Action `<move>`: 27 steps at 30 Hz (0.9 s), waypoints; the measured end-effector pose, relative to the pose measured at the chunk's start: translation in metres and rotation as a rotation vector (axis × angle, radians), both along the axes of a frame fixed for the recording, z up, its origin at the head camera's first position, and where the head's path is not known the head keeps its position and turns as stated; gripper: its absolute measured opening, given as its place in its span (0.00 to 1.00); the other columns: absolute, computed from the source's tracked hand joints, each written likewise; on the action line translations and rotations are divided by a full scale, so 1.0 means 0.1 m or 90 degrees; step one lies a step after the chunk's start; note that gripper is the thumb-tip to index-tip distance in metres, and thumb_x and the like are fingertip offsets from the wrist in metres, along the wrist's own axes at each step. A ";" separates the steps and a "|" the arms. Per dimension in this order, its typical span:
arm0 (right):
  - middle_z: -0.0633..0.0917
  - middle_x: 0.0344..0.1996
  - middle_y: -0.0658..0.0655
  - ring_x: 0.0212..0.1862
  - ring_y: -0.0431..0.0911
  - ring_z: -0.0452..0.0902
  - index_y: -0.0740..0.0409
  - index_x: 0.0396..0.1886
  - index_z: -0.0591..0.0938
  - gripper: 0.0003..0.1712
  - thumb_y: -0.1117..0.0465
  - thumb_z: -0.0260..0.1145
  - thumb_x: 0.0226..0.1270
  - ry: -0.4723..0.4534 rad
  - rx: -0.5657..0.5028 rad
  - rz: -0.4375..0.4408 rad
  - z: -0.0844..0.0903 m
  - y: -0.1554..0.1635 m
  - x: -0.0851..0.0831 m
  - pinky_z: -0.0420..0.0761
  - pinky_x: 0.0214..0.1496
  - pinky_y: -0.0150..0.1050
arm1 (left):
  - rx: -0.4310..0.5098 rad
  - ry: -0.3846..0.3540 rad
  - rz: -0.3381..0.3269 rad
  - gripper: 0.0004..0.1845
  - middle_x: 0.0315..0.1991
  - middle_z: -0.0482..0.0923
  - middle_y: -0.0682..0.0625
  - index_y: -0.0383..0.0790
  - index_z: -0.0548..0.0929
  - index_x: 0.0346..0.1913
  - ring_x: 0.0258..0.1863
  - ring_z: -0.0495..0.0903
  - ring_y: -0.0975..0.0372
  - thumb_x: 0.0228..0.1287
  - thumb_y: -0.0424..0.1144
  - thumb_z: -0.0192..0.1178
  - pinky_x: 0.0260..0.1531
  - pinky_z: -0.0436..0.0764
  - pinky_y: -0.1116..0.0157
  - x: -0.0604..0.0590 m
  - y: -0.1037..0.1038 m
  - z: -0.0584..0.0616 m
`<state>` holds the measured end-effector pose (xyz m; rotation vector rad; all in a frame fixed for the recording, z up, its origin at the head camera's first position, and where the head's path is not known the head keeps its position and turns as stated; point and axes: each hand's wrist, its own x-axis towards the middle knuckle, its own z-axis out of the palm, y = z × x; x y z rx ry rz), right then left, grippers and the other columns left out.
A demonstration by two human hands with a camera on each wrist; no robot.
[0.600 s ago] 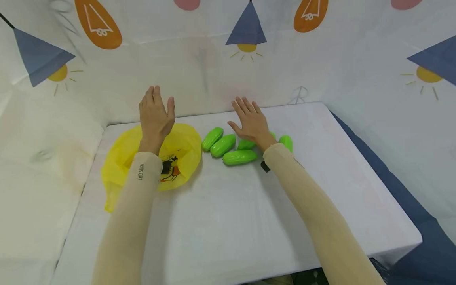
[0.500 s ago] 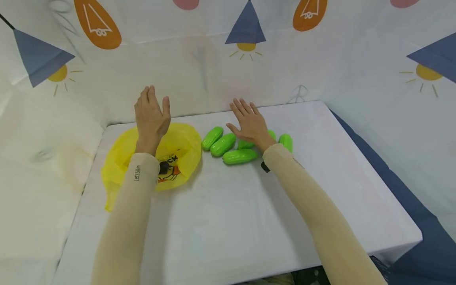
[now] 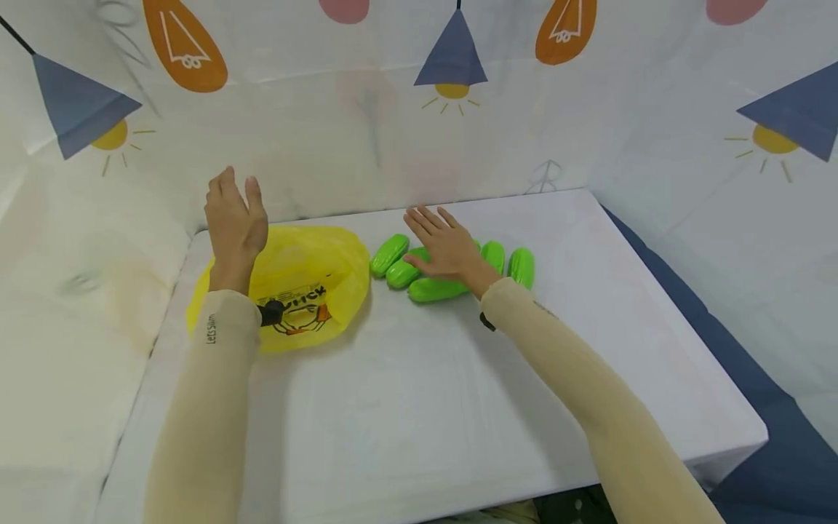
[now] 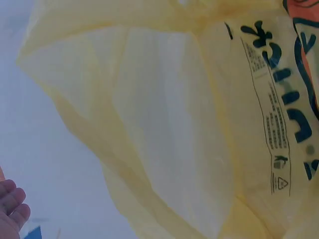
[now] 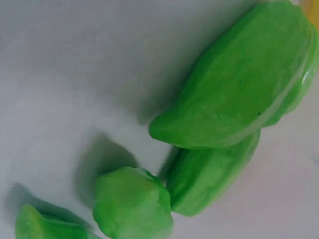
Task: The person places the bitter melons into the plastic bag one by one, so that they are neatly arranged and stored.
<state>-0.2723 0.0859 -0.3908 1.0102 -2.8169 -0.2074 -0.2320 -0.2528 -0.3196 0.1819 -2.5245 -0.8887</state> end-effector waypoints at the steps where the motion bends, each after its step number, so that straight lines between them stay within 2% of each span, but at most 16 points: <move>1: 0.43 0.74 0.50 0.74 0.45 0.34 0.50 0.74 0.41 0.46 0.29 0.36 0.66 0.000 0.007 0.007 -0.02 0.00 0.02 0.33 0.73 0.44 | 0.008 -0.001 0.005 0.34 0.72 0.48 0.44 0.43 0.49 0.73 0.70 0.51 0.49 0.71 0.59 0.27 0.68 0.50 0.51 0.02 -0.04 -0.01; 8: 0.49 0.73 0.52 0.74 0.46 0.40 0.52 0.74 0.46 0.47 0.32 0.44 0.65 0.001 -0.011 0.063 -0.17 0.04 0.16 0.38 0.73 0.44 | 0.071 -0.028 0.037 0.34 0.72 0.47 0.46 0.44 0.48 0.73 0.71 0.49 0.52 0.71 0.59 0.26 0.69 0.48 0.54 0.15 -0.27 -0.04; 15: 0.52 0.73 0.53 0.74 0.48 0.44 0.55 0.73 0.50 0.47 0.31 0.45 0.64 -0.012 -0.030 0.095 -0.20 0.17 0.23 0.43 0.73 0.47 | 0.137 -0.051 0.054 0.33 0.72 0.46 0.48 0.46 0.47 0.73 0.71 0.48 0.55 0.71 0.59 0.25 0.69 0.47 0.57 0.23 -0.47 -0.02; 21: 0.53 0.72 0.55 0.73 0.51 0.47 0.56 0.73 0.50 0.47 0.32 0.45 0.65 -0.027 -0.013 0.121 -0.28 0.34 0.28 0.47 0.72 0.49 | 0.152 -0.077 0.054 0.33 0.72 0.45 0.44 0.43 0.46 0.73 0.72 0.44 0.54 0.72 0.58 0.22 0.70 0.43 0.56 0.34 -0.66 -0.12; 23: 0.53 0.72 0.55 0.73 0.50 0.47 0.56 0.73 0.50 0.47 0.32 0.45 0.65 -0.031 -0.006 0.125 -0.32 0.38 0.30 0.48 0.71 0.49 | 0.181 -0.101 0.064 0.33 0.73 0.42 0.47 0.46 0.44 0.73 0.73 0.41 0.55 0.71 0.59 0.21 0.70 0.40 0.56 0.40 -0.71 -0.16; 27: 0.55 0.72 0.55 0.72 0.50 0.49 0.56 0.73 0.51 0.47 0.31 0.45 0.65 -0.029 0.006 0.133 -0.39 0.43 0.31 0.50 0.71 0.50 | 0.280 -0.152 0.082 0.34 0.74 0.34 0.55 0.53 0.39 0.73 0.73 0.33 0.60 0.69 0.63 0.22 0.70 0.35 0.57 0.51 -0.83 -0.26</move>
